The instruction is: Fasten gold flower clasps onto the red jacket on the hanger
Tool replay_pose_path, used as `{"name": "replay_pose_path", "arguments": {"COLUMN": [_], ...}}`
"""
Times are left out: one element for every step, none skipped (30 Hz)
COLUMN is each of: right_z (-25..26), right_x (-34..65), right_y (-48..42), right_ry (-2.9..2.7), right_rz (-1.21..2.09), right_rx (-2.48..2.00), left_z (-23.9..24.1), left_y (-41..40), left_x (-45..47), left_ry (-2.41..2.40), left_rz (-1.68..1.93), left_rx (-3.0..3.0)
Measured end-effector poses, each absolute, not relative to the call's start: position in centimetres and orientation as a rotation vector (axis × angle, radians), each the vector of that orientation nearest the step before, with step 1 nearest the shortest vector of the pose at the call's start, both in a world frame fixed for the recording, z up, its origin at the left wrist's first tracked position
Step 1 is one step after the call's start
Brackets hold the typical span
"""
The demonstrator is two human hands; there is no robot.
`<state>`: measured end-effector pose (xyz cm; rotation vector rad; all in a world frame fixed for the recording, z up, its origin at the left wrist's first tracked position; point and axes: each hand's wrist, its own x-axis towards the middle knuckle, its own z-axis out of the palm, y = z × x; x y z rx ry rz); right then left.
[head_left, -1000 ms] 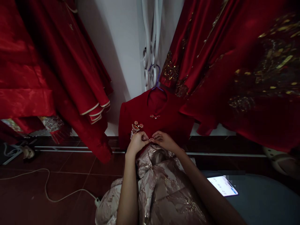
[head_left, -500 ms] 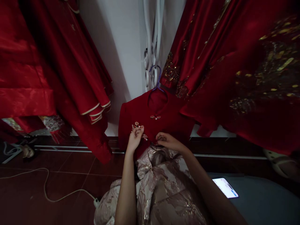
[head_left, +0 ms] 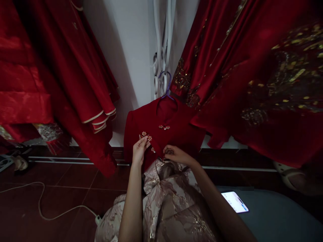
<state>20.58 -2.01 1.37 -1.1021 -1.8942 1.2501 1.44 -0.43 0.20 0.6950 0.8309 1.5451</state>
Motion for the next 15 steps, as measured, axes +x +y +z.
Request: {"name": "replay_pose_path", "arguments": {"right_z": [1.36, 1.35, 1.33, 1.31, 1.28, 1.26, 1.24, 1.22, 1.22, 1.23, 1.26, 1.31, 1.37, 1.43, 1.5], "right_x": [20.58, 20.57, 20.57, 20.57, 20.57, 20.57, 20.57, 20.57, 20.56, 20.55, 20.53, 20.51, 20.47, 20.43, 20.39], "right_y": [-2.03, -2.04, -2.03, -2.01, -1.99, -1.95, -1.91, -1.88, -1.86, -1.86, -1.87, -1.9, -1.94, -1.99, -2.04], "right_ry": [-1.894, -1.896, -1.899, -1.906, -1.912, -1.918, -1.921, -1.924, -1.927, -1.929, -1.932, -1.935, -1.937, -1.938, -1.939], "right_rz": [1.248, 1.245, 1.24, 1.233, 1.227, 1.225, 1.225, 1.229, 1.232, 1.234, 1.235, 1.237, 1.241, 1.246, 1.25], "right_rx": [-1.1, -1.1, -1.103, -1.106, -1.11, -1.115, -1.119, -1.119, -1.118, -1.121, -1.126, -1.131, -1.136, -1.137, -1.135], "left_z": [0.22, 0.25, 0.3, 0.37, 0.44, 0.52, 0.59, 0.66, 0.7, 0.72, 0.72, 0.69, 0.65, 0.6, 0.54], "left_y": [-0.43, -0.42, -0.42, -0.41, -0.4, -0.4, -0.4, -0.4, -0.41, -0.43, -0.45, -0.47, -0.49, -0.5, -0.5], "left_x": [1.45, 1.47, 1.48, 1.51, 1.56, 1.61, 1.68, 1.76, 1.82, 1.88, 1.92, 1.95, 1.95, 1.95, 1.93], "left_ry": [0.837, 0.843, 0.846, 0.846, 0.844, 0.841, 0.838, 0.838, 0.842, 0.849, 0.856, 0.863, 0.866, 0.868, 0.868], "left_rz": [1.543, 1.539, 1.534, 1.532, 1.531, 1.532, 1.535, 1.54, 1.546, 1.555, 1.563, 1.572, 1.58, 1.585, 1.589], "left_rx": [0.693, 0.689, 0.682, 0.671, 0.658, 0.646, 0.638, 0.634, 0.633, 0.635, 0.637, 0.64, 0.644, 0.647, 0.651]}}
